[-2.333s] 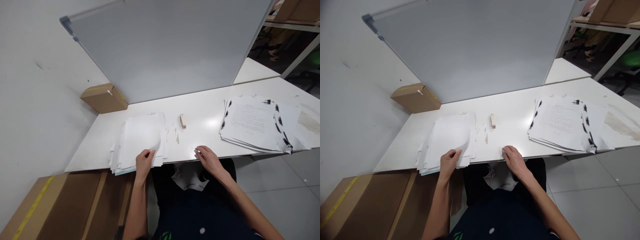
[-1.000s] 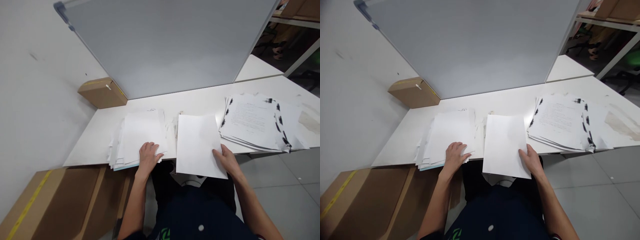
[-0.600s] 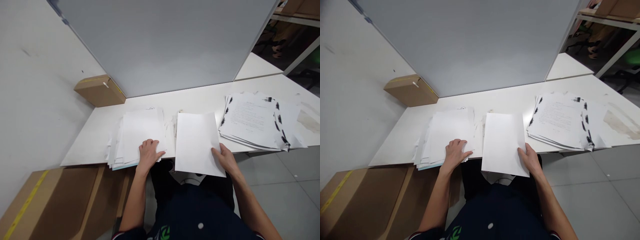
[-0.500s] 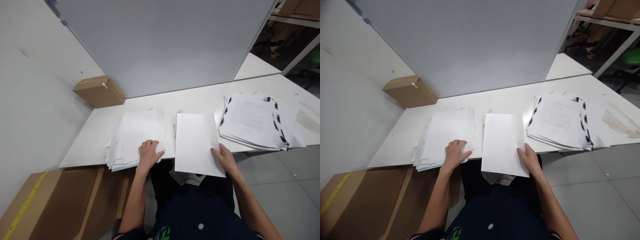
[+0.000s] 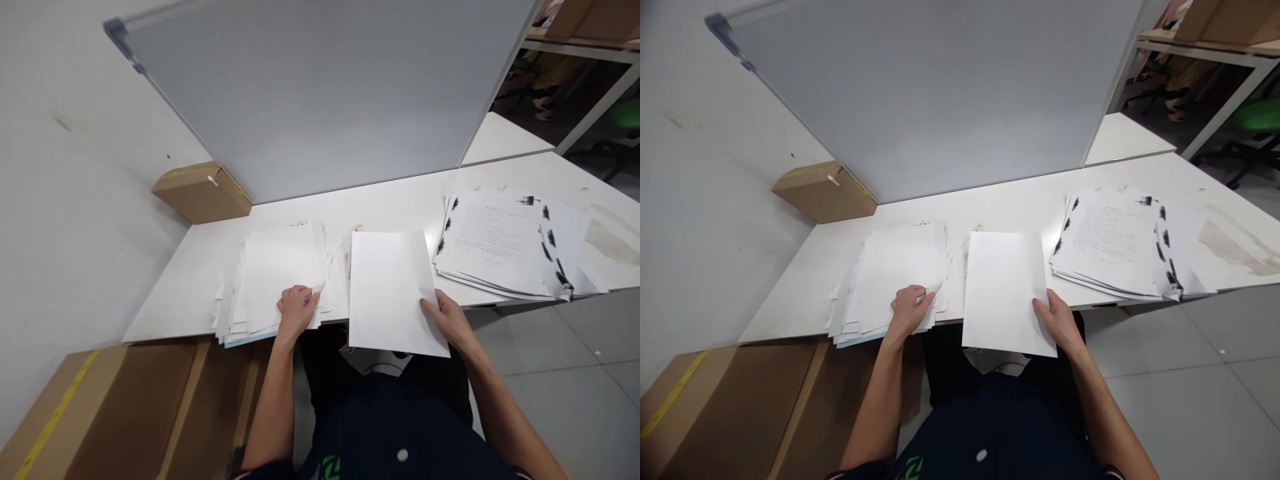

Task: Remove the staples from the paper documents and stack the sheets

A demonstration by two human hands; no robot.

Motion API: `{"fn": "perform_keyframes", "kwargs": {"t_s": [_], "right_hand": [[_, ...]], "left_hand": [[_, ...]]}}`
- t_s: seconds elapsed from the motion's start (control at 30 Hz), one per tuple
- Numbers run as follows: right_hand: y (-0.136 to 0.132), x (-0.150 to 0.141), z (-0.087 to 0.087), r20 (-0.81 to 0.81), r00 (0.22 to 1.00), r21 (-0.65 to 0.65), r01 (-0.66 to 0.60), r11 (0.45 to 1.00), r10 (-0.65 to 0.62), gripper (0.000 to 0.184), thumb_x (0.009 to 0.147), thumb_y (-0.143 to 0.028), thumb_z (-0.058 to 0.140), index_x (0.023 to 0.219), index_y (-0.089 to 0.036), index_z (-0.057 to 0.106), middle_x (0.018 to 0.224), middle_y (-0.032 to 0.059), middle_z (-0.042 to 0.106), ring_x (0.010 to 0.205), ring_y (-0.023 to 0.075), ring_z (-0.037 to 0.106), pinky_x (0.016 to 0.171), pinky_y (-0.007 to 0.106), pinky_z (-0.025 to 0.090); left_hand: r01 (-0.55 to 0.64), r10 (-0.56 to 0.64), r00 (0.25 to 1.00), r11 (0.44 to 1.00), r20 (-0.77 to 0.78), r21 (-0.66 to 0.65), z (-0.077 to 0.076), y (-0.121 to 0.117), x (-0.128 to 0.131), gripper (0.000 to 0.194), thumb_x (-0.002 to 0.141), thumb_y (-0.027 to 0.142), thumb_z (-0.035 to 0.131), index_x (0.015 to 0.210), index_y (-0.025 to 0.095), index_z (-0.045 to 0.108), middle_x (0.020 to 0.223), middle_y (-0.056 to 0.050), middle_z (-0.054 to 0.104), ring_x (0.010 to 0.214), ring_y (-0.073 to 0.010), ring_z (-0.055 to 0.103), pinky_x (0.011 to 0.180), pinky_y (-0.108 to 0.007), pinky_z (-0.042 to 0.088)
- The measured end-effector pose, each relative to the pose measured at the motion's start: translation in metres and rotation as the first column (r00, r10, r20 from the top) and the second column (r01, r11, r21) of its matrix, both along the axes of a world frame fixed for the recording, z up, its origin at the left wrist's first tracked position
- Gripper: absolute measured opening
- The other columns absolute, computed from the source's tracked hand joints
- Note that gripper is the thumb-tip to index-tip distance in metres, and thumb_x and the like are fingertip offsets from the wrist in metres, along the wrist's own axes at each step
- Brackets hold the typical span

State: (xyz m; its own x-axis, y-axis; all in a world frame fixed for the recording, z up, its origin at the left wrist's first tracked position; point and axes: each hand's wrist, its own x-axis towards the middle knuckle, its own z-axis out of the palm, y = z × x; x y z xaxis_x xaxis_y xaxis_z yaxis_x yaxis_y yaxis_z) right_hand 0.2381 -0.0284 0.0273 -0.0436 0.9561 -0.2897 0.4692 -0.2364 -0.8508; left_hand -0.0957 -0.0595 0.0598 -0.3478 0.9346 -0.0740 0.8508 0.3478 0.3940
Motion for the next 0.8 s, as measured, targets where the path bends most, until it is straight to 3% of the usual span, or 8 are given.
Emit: {"fn": "perform_keyframes", "kwargs": {"t_s": [0.13, 0.3, 0.37, 0.5, 0.63, 0.8], "right_hand": [[-0.001, 0.0, 0.002, -0.036, 0.999, 0.002, 0.021, 1.0, -0.021, 0.039, 0.077, -0.041, 0.05, 0.107, -0.018, 0.059, 0.095, 0.0067, 0.068, 0.084, 0.0257, 0.063, 0.07, 0.033, 0.048], [-0.003, 0.0, 0.005, -0.13, 0.991, -0.033, 0.035, 0.999, -0.039, 0.035, 0.077, -0.041, 0.051, 0.103, -0.018, 0.059, 0.095, 0.0064, 0.068, 0.081, 0.0248, 0.063, 0.066, 0.032, 0.049], [-0.004, 0.0, 0.004, -0.182, 0.982, -0.039, 0.033, 0.999, -0.04, 0.037, 0.077, -0.042, 0.05, 0.104, -0.018, 0.058, 0.093, 0.006, 0.069, 0.079, 0.0243, 0.064, 0.064, 0.032, 0.049], [-0.006, -0.002, 0.004, -0.263, 0.964, -0.042, 0.027, 0.999, -0.037, 0.039, 0.079, -0.042, 0.048, 0.108, -0.018, 0.058, 0.086, 0.0042, 0.069, 0.079, 0.0239, 0.063, 0.066, 0.032, 0.049], [-0.008, -0.003, 0.009, -0.28, 0.959, -0.037, 0.046, 0.998, -0.054, 0.035, 0.08, -0.044, 0.048, 0.1, -0.017, 0.06, 0.082, 0.0032, 0.067, 0.078, 0.0221, 0.061, 0.066, 0.029, 0.047], [-0.01, -0.005, 0.014, -0.309, 0.946, -0.021, 0.1, 0.995, -0.102, 0.038, 0.081, -0.053, 0.046, 0.076, -0.017, 0.057, 0.071, 0.0014, 0.061, 0.07, 0.0183, 0.055, 0.061, 0.026, 0.044]], "left_hand": [[-0.103, 0.075, 0.983, 0.981, 0.168, 0.167, 0.007, -0.001, -0.003, 0.031, 0.082, 0.039, 0.044, 0.061, 0.019, 0.055, 0.07, -0.003, 0.059, 0.078, -0.0189, 0.053, 0.072, -0.031, 0.04], [-0.164, 0.009, 0.943, 0.882, 0.332, 0.441, 0.023, -0.011, 0.021, 0.023, 0.08, 0.039, 0.052, 0.068, 0.019, 0.056, 0.077, -0.002, 0.06, 0.08, -0.016, 0.055, 0.073, -0.028, 0.044], [-0.095, -0.091, 0.947, 0.839, 0.309, 0.537, 0.026, -0.014, 0.044, 0.018, 0.079, 0.034, 0.056, 0.069, 0.019, 0.057, 0.081, -0.003, 0.06, 0.083, -0.0161, 0.056, 0.077, -0.029, 0.045], [0.207, -0.409, 0.896, 0.728, 0.171, 0.654, 0.022, -0.02, 0.097, 0.008, 0.08, 0.02, 0.057, 0.072, 0.019, 0.058, 0.079, -0.004, 0.061, 0.093, -0.0177, 0.056, 0.084, -0.034, 0.046], [0.425, -0.622, 0.774, 0.647, 0.116, 0.633, 0.008, -0.024, 0.135, 0.008, 0.081, 0.014, 0.054, 0.079, 0.019, 0.059, 0.079, -0.004, 0.062, 0.097, -0.019, 0.057, 0.09, -0.039, 0.045], [0.619, -0.762, 0.641, 0.586, 0.094, 0.523, -0.011, -0.03, 0.158, 0.011, 0.083, 0.015, 0.051, 0.082, 0.02, 0.061, 0.082, -0.004, 0.066, 0.099, -0.0197, 0.059, 0.095, -0.043, 0.04]]}}
